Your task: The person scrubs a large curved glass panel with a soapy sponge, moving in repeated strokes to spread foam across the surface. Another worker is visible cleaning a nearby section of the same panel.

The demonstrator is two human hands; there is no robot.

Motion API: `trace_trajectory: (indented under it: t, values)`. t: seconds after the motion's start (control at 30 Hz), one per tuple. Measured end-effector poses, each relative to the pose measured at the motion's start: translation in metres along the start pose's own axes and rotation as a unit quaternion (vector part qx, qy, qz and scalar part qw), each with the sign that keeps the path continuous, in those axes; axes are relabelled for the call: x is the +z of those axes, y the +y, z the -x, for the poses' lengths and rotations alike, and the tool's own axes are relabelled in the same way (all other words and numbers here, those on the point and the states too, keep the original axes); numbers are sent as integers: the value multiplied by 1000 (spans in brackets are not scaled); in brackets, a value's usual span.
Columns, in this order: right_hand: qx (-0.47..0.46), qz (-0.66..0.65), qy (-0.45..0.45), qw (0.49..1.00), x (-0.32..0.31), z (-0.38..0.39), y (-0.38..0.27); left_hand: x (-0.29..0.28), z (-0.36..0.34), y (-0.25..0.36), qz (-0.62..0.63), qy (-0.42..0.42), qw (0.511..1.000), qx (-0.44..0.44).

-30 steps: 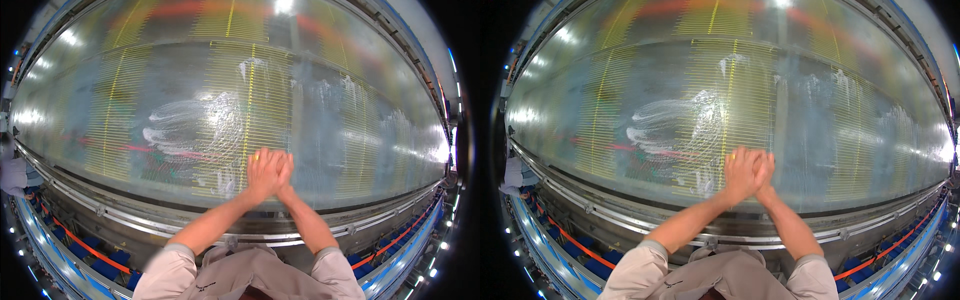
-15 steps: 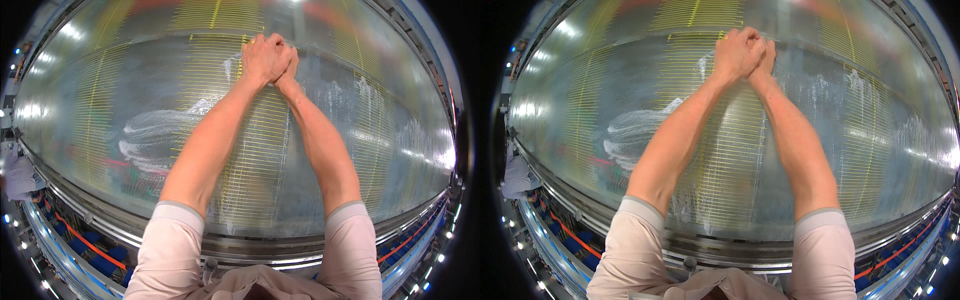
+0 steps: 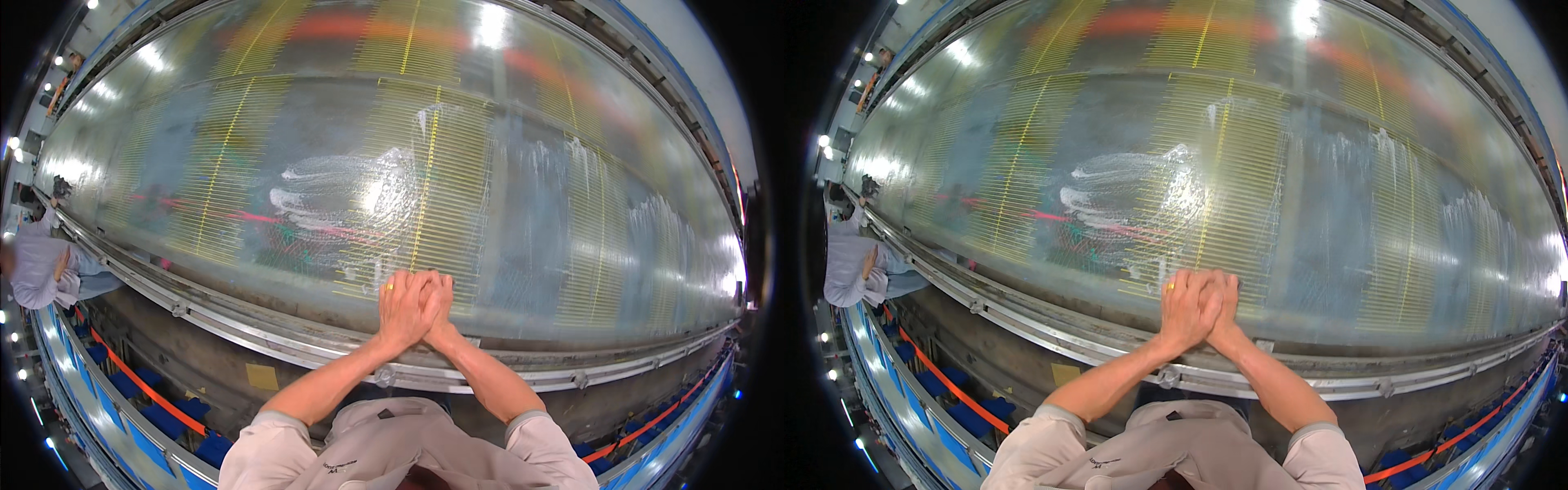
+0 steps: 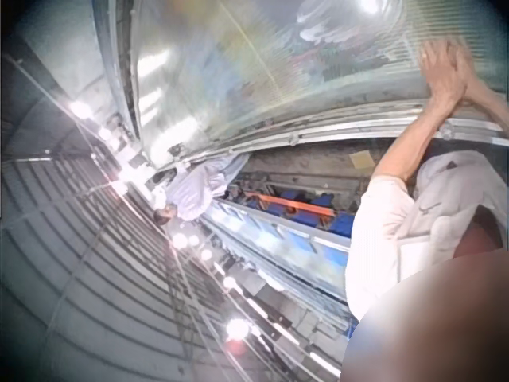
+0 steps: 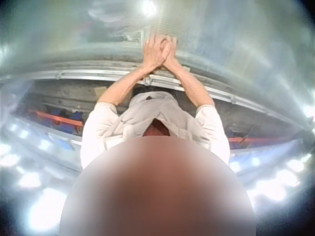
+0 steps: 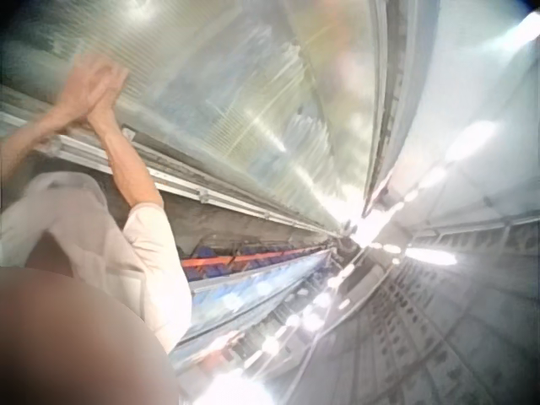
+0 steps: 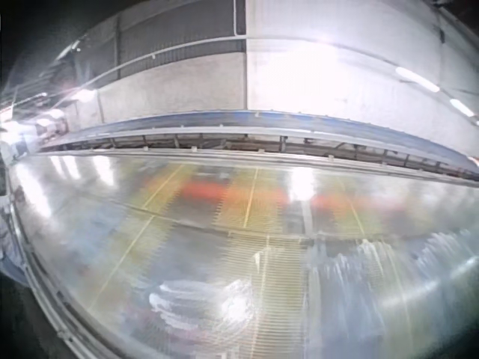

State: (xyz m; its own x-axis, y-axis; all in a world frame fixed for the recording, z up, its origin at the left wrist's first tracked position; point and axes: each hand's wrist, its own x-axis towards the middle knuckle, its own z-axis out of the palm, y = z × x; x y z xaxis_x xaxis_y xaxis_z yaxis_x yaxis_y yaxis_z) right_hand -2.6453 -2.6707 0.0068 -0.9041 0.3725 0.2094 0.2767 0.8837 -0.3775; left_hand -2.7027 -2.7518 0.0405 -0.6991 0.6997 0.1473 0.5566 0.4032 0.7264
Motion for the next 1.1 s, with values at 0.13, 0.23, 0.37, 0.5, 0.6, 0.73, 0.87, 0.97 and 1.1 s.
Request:
trace_trajectory:
  t: [0.13,0.23,0.37,0.5,0.6,0.73,0.87,0.97,1.1]
  values:
    - [17,-19,-83,996,-2,25,-28,-14,26,-2,14,9,1000,-5]
    - [3,-20,-18,1000,2,0,-17,-7,-4,-9,29,26,999,15]
    - [-15,-87,90,992,19,-90,36,7,-96,-30,17,25,999,12]
    - [-60,-36,134,989,48,-220,106,30,-242,-61,-21,67,996,49]
    - [-68,7,112,991,53,-309,147,43,-340,-80,13,94,994,47]
    - [16,-24,20,999,60,-381,174,45,-407,-87,23,110,992,53]
    - [1,-310,159,937,86,-372,169,38,-390,-79,-4,111,993,47]
    - [-21,25,62,998,82,-307,159,36,-330,-72,-12,71,997,37]
    - [0,10,68,998,55,-196,101,27,-216,-47,6,71,997,39]
